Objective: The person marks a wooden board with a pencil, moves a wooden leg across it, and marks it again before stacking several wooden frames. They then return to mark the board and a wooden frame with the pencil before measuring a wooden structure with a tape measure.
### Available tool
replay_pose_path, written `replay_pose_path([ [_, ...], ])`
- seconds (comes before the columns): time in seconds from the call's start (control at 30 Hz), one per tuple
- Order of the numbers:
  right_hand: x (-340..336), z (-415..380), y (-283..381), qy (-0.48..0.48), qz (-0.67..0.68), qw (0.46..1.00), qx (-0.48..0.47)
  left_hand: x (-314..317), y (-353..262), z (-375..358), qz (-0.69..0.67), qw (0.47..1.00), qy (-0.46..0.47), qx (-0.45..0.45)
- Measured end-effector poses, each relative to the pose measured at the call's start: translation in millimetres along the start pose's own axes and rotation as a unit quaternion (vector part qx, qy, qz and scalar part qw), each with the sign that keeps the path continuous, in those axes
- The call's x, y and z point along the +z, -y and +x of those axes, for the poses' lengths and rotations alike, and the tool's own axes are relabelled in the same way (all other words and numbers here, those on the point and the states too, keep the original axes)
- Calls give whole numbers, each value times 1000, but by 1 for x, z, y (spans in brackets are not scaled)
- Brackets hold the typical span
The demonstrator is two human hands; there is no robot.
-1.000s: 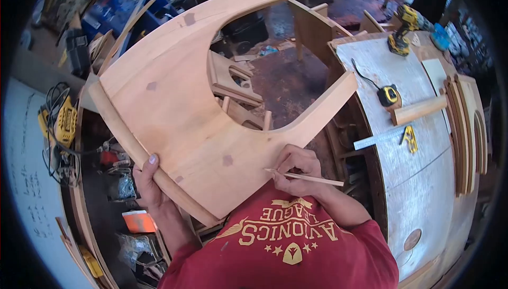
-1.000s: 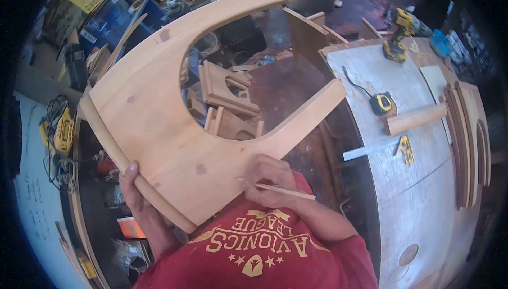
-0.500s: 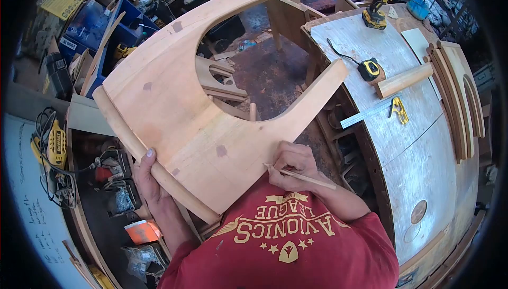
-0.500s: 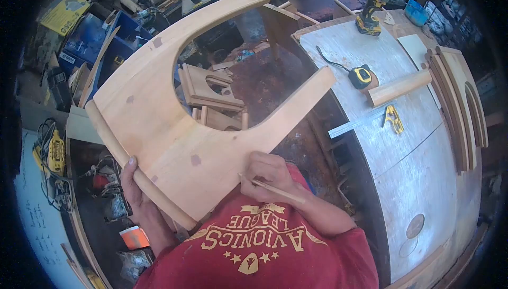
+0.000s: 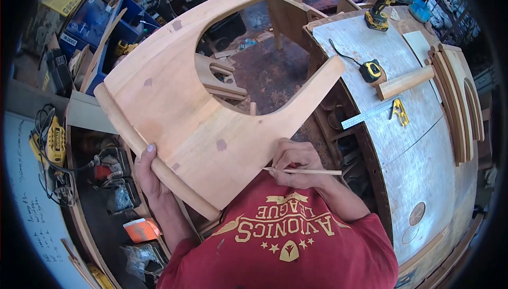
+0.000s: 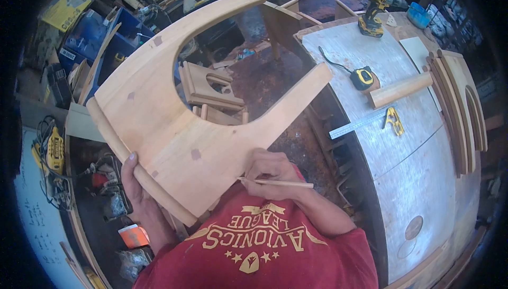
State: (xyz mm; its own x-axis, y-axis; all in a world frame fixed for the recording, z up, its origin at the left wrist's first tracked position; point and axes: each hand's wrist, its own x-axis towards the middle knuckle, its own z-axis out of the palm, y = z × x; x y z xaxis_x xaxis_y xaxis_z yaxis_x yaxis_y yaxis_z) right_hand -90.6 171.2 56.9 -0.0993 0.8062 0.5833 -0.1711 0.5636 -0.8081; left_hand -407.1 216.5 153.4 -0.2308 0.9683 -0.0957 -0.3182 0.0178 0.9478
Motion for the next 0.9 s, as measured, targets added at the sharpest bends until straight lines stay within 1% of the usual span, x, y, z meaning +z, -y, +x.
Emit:
replay_pose_path([
  [0.1,0,3,-3,5,-36,999,-8,-4,3,4,6,1000,-1,-5],
  [0.33,8,8,-12,-28,-58,998,-23,1,1,7,1,1000,8,-2],
  [0.43,7,11,-14,-22,-65,997,-31,11,0,7,-1,1000,-27,5],
  [0.5,6,14,-15,-17,-61,997,-44,3,-1,10,14,1000,-14,-9],
  [0.6,-1,14,-15,20,-51,999,-4,-1,3,14,33,999,-12,-5],
  [0.63,0,14,-15,15,-48,999,3,2,3,13,40,999,-15,1],
  [0.73,0,15,-14,4,-31,999,17,25,2,6,41,996,-64,40],
  [0.83,-6,13,-15,-6,-10,1000,24,9,2,5,49,998,-43,-1],
  [0.9,-10,23,-18,-24,-17,999,18,3,7,4,64,998,-21,8],
])
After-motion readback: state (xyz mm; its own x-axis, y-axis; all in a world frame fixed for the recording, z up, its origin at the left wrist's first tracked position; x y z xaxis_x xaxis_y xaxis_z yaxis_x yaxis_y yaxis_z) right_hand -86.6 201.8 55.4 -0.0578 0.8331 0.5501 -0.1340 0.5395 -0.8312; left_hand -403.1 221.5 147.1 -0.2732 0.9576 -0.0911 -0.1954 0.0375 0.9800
